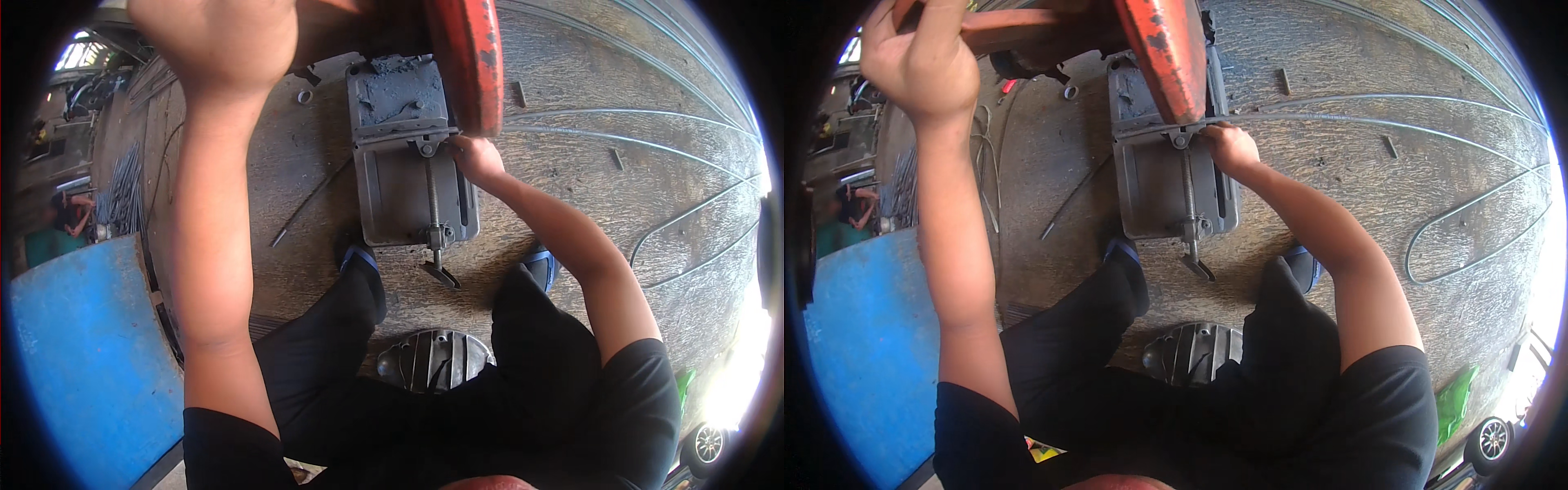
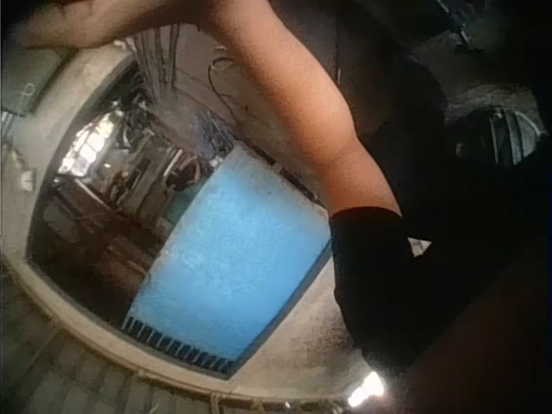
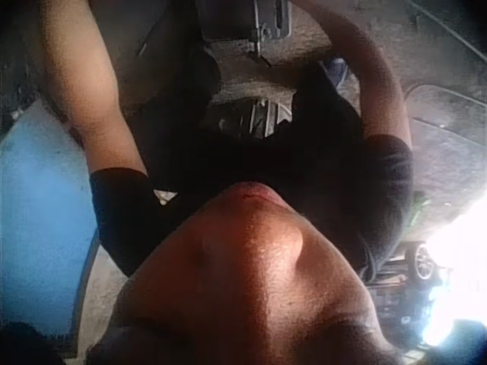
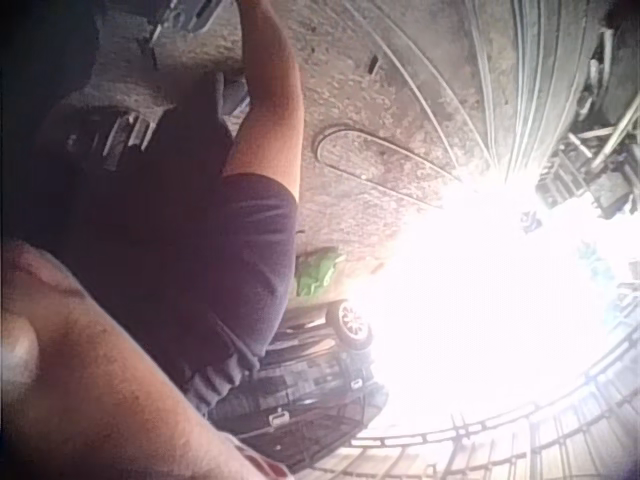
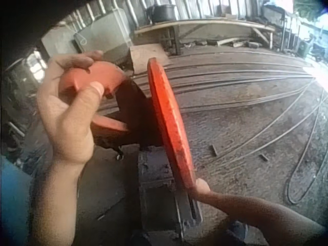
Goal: Cut a metal pipe using a power chop saw for fabrication.
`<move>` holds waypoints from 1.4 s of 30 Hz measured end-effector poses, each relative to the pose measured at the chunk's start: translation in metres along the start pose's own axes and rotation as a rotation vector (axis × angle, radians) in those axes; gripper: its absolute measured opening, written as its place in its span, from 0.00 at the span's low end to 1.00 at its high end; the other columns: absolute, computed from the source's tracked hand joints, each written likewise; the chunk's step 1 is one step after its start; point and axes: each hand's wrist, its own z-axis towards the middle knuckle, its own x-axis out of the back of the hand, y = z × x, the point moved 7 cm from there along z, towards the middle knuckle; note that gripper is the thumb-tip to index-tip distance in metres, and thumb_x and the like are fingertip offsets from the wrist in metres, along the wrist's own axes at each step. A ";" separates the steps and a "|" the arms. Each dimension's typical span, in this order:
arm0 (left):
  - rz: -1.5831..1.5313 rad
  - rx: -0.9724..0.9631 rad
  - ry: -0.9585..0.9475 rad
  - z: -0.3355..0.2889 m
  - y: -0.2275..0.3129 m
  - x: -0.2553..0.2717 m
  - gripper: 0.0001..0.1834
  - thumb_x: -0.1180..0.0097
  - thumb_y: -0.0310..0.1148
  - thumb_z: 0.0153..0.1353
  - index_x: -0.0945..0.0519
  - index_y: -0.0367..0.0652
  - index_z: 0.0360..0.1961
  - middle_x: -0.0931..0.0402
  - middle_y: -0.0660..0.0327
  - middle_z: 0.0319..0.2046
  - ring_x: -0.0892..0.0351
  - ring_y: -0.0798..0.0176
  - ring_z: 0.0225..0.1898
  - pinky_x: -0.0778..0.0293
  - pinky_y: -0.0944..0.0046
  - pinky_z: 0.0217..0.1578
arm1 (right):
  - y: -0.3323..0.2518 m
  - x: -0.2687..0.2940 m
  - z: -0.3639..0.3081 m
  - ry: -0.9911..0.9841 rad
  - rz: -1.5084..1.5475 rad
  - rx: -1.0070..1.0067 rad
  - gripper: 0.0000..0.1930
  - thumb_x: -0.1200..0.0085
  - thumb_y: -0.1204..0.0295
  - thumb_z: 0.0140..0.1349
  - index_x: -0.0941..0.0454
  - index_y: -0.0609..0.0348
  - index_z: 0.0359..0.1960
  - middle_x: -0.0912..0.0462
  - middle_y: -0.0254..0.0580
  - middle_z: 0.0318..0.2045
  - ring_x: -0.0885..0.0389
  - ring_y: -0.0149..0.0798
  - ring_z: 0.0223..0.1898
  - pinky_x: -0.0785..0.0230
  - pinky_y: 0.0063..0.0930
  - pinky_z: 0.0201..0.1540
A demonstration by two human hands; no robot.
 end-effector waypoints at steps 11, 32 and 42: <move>0.134 0.582 0.034 -0.199 -0.049 0.056 0.19 0.47 0.35 0.63 0.31 0.33 0.50 0.27 0.51 0.47 0.28 0.57 0.50 0.32 0.60 0.49 | 0.170 0.004 -0.032 0.396 0.941 -0.856 0.19 0.44 0.69 0.59 0.30 0.58 0.52 0.18 0.41 0.36 0.19 0.39 0.30 0.29 0.26 0.27; 0.691 1.161 -0.993 -0.555 -0.052 0.076 0.12 0.52 0.20 0.54 0.30 0.37 0.41 0.30 0.49 0.46 0.29 0.45 0.50 0.27 0.53 0.48 | 0.218 0.048 -0.014 0.517 1.097 -0.799 0.09 0.42 0.68 0.58 0.25 0.60 0.29 0.25 0.35 0.25 0.23 0.29 0.28 0.31 0.19 0.25; 0.631 0.948 -0.810 -0.494 -0.064 0.057 0.20 0.52 0.20 0.53 0.30 0.40 0.49 0.31 0.53 0.47 0.30 0.47 0.50 0.28 0.52 0.47 | 0.155 0.016 0.000 0.296 1.366 -0.704 0.07 0.45 0.73 0.60 0.25 0.64 0.35 0.24 0.39 0.30 0.22 0.32 0.32 0.26 0.21 0.30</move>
